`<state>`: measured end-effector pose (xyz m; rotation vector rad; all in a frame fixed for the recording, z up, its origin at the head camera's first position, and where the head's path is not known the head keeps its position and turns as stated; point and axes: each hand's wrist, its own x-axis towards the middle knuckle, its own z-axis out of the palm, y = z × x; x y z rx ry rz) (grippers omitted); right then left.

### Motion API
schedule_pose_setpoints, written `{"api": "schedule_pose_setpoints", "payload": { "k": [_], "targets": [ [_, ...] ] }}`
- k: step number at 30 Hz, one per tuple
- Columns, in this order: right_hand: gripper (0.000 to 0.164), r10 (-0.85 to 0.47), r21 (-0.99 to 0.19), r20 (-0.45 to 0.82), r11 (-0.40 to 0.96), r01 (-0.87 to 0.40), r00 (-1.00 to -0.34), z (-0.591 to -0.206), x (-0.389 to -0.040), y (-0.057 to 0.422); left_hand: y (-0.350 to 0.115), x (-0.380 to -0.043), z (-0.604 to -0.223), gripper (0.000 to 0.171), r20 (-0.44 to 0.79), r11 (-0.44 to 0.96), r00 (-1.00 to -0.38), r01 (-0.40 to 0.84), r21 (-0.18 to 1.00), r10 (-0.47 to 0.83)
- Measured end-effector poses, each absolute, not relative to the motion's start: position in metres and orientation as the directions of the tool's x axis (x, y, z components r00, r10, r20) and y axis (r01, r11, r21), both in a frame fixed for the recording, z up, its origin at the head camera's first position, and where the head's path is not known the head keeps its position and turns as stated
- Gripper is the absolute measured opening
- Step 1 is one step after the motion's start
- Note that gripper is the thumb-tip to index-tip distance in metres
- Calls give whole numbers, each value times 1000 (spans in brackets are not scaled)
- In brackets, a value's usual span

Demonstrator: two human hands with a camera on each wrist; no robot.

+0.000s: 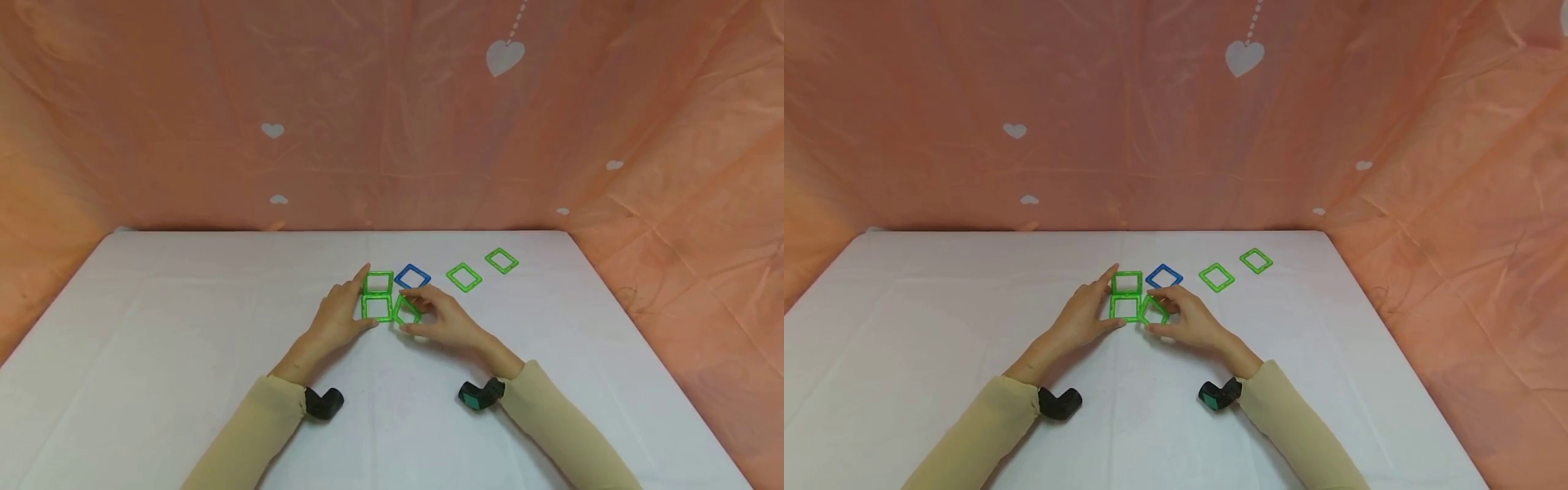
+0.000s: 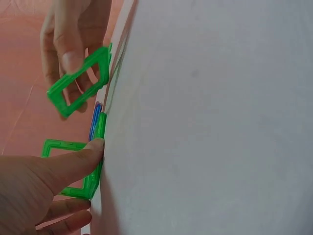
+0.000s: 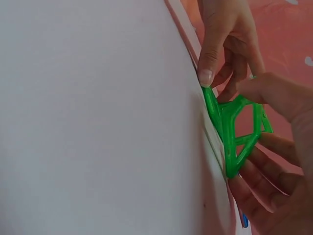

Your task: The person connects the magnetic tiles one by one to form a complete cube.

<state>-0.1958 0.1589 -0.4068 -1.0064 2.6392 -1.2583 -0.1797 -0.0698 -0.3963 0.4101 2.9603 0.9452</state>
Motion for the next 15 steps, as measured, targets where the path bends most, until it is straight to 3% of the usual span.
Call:
{"api": "schedule_pose_setpoints", "payload": {
  "k": [15],
  "targets": [
    [65,-504,-787,279,367,-496,-817,-413,-204,152,-72,-179,-397,97,104,781,-961,268,564,255]
  ]
}}
